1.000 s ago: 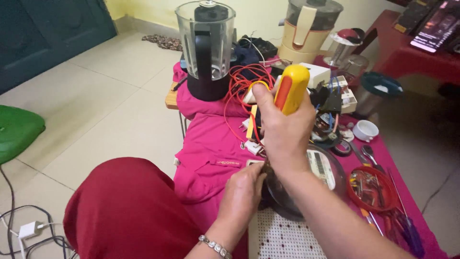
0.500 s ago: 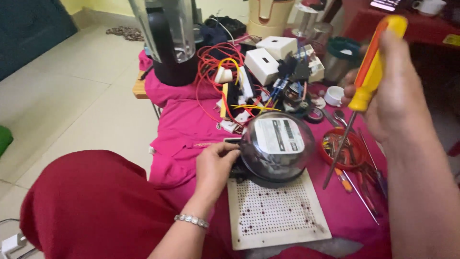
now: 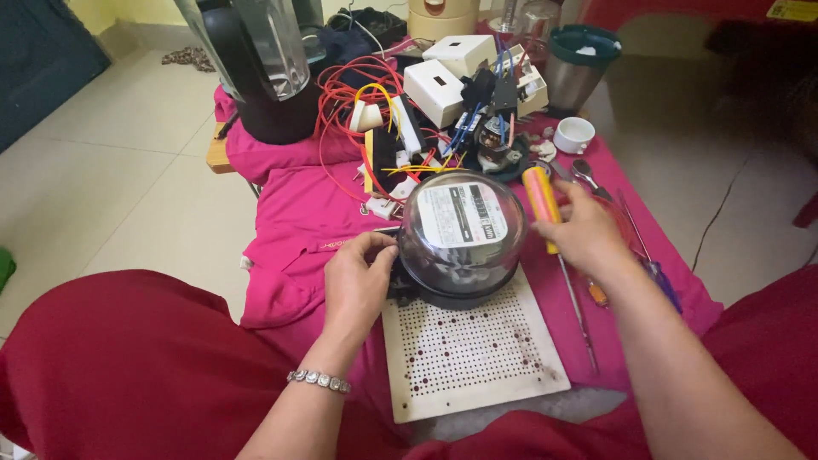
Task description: Securing screws on an electric meter and mounting it onto a base plate using a screwdriver.
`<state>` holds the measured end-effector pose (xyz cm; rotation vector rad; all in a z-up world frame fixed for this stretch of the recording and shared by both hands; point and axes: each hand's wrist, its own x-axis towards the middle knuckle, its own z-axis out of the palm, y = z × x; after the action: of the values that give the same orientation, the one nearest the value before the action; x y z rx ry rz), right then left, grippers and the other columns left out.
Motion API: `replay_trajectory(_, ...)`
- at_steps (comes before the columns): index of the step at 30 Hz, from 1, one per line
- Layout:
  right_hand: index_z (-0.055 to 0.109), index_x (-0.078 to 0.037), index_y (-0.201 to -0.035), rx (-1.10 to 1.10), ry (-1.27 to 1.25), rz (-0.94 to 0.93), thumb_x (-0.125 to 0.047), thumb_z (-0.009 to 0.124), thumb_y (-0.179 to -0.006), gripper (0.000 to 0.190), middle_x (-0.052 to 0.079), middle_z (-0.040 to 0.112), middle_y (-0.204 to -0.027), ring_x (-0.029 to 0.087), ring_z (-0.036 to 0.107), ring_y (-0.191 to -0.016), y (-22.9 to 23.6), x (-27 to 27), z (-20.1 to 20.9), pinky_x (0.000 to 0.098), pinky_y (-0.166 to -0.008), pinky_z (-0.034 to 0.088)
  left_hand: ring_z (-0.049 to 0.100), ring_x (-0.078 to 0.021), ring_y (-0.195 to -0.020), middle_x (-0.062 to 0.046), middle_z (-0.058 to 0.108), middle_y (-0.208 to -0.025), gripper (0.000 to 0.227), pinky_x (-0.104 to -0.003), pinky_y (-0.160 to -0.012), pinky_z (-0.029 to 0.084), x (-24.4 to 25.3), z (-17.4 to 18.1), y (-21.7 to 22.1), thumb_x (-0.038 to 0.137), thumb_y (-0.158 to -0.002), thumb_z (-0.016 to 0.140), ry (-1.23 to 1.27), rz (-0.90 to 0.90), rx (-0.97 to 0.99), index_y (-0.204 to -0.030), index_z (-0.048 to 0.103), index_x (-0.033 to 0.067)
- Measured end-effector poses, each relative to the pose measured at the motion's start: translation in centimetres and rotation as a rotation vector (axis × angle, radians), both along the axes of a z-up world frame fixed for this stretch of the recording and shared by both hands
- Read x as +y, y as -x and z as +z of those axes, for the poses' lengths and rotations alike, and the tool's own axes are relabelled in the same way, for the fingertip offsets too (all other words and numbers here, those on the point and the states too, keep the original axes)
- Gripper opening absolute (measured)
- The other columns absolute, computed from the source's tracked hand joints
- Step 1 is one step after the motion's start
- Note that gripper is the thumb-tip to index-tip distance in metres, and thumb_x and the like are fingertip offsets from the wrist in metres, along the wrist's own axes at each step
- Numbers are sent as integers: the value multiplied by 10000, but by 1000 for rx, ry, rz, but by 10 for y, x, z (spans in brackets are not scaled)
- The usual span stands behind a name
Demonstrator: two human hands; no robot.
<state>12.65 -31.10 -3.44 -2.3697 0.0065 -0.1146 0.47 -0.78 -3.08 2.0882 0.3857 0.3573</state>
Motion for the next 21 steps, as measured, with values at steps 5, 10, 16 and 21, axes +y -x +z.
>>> replay_trajectory(5,625,-210,-1447,22,187,-6,-336,779,-797,680,85,779,-1105,281,706,-1116,7,12,0,464,-960,541,740,-277,-960,-80,775,-914,158,-392,-858,570,1,3,4,226,-846,755,24,-14,12,-988,821,240)
replay_trajectory(10,633,-304,-1425,116,250,-4,-393,743,-819,623,26,774,-1170,245,674,-1197,25,26,17,448,-1030,507,741,-264,-927,-78,776,-893,153,-384,-841,571,0,0,2,219,-846,756,28,-2,4,-981,824,237)
replay_trajectory(16,675,-326,-1379,96,247,48,-376,700,-881,501,20,771,-1188,270,660,-1224,22,23,-2,447,-1037,509,743,-238,-910,-67,790,-885,156,-373,-831,573,-1,0,5,216,-841,761,63,29,-2,-979,832,236)
replay_trajectory(21,674,-259,-1386,109,226,25,-216,655,-904,484,55,755,-1233,305,644,-1249,31,27,15,489,-1056,498,735,-220,-913,-84,793,-910,172,-380,-825,563,9,-11,1,281,-888,741,167,176,-23,-1015,832,211)
